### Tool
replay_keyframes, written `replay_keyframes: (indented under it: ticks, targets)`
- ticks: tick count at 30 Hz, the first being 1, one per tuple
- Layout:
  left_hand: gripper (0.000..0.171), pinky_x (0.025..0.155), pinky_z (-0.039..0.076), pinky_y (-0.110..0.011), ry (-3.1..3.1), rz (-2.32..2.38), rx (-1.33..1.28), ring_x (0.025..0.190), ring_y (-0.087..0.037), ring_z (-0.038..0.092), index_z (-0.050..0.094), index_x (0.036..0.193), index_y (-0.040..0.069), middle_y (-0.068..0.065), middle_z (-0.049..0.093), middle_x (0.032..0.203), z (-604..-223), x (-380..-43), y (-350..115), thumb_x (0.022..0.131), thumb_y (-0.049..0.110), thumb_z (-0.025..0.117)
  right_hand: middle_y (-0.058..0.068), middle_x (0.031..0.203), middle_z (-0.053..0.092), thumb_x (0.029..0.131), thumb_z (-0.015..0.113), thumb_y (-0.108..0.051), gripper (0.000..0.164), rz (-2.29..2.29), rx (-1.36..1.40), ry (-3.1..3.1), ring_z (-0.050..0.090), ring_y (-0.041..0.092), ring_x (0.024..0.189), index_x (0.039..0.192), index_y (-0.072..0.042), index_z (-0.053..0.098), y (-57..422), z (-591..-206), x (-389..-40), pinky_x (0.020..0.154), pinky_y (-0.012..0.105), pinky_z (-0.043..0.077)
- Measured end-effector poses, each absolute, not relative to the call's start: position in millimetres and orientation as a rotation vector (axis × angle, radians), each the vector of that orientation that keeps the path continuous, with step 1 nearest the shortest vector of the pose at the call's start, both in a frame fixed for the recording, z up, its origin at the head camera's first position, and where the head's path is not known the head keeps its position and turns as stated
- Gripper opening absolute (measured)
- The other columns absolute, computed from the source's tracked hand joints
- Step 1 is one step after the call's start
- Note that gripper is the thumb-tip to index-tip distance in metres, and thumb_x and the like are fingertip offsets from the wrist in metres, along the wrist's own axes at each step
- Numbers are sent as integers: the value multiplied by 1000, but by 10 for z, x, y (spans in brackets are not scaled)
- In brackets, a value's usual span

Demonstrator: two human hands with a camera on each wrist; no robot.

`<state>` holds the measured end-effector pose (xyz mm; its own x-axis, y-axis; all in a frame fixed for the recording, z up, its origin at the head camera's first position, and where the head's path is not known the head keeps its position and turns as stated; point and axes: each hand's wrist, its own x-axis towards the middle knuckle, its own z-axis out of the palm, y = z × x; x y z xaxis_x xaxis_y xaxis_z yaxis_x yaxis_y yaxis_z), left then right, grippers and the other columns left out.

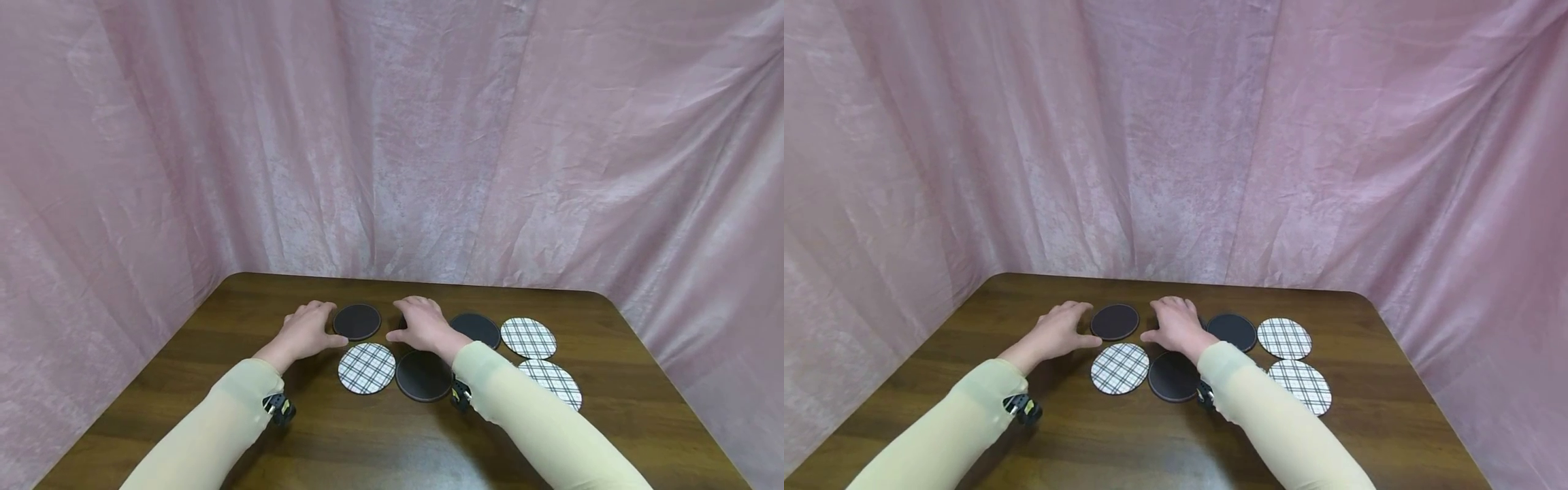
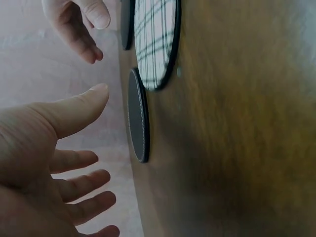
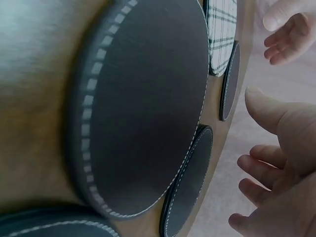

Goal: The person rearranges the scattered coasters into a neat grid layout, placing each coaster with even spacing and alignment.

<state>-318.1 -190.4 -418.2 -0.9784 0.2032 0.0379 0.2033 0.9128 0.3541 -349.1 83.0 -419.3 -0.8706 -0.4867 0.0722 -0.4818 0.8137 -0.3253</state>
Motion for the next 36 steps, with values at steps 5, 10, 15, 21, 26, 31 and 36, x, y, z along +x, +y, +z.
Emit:
replay_keyframes:
  ticks: [5,10,15,21,26,31,36]
  targets:
    - [88,111,38,-77,-3108,-579,-308,146,-54,47,52,158,-5,-31,51,159,-4167,-3291,-1920,93,39,91,17,164,53,101,82,-42,76,-467,-767,2964,40,39,158,161,-4,55,744,-4195,-3582,129,60,27]
    - [92,110,39,-76,-3165,-594,-299,142,-53,47,51,158,-7,-31,53,155,-4143,-3344,-1938,90,38,94,18,163,54,102,82,-41,75,-433,-765,2928,40,39,158,160,-3,55,683,-4188,-3642,128,57,31]
    - [94,110,38,-80,-3190,-600,-309,141,-53,48,52,157,-7,-30,54,154,-4193,-3433,-1972,88,39,96,18,164,53,101,83,-41,77,-430,-774,2886,37,38,160,160,-1,54,662,-4224,-3691,130,56,28]
    - [92,111,38,-80,-3206,-595,-312,139,-53,51,57,154,-7,-29,58,150,-4245,-3537,-1988,87,43,96,19,165,52,102,83,-40,76,-422,-780,2867,32,40,163,159,0,54,614,-4256,-3767,131,56,27]
    - [84,113,37,-78,-3223,-618,-276,136,-50,51,62,148,-7,-27,60,144,-4259,-3580,-1975,89,42,95,19,162,55,101,83,-41,75,-429,-765,2852,40,37,158,158,0,57,568,-4282,-3817,128,50,34]
    - [82,113,36,-79,-3234,-624,-251,134,-51,51,63,145,-8,-28,61,141,-4273,-3610,-1962,89,42,94,19,154,58,98,87,-43,75,-440,-767,2853,50,38,146,156,-2,60,520,-4285,-3839,120,48,44]
    - [84,112,37,-79,-3247,-608,-245,132,-49,52,64,144,-7,-26,63,138,-4301,-3643,-1941,87,45,95,18,148,60,97,88,-44,72,-424,-776,2860,53,38,137,151,-2,65,495,-4304,-3866,116,48,47]
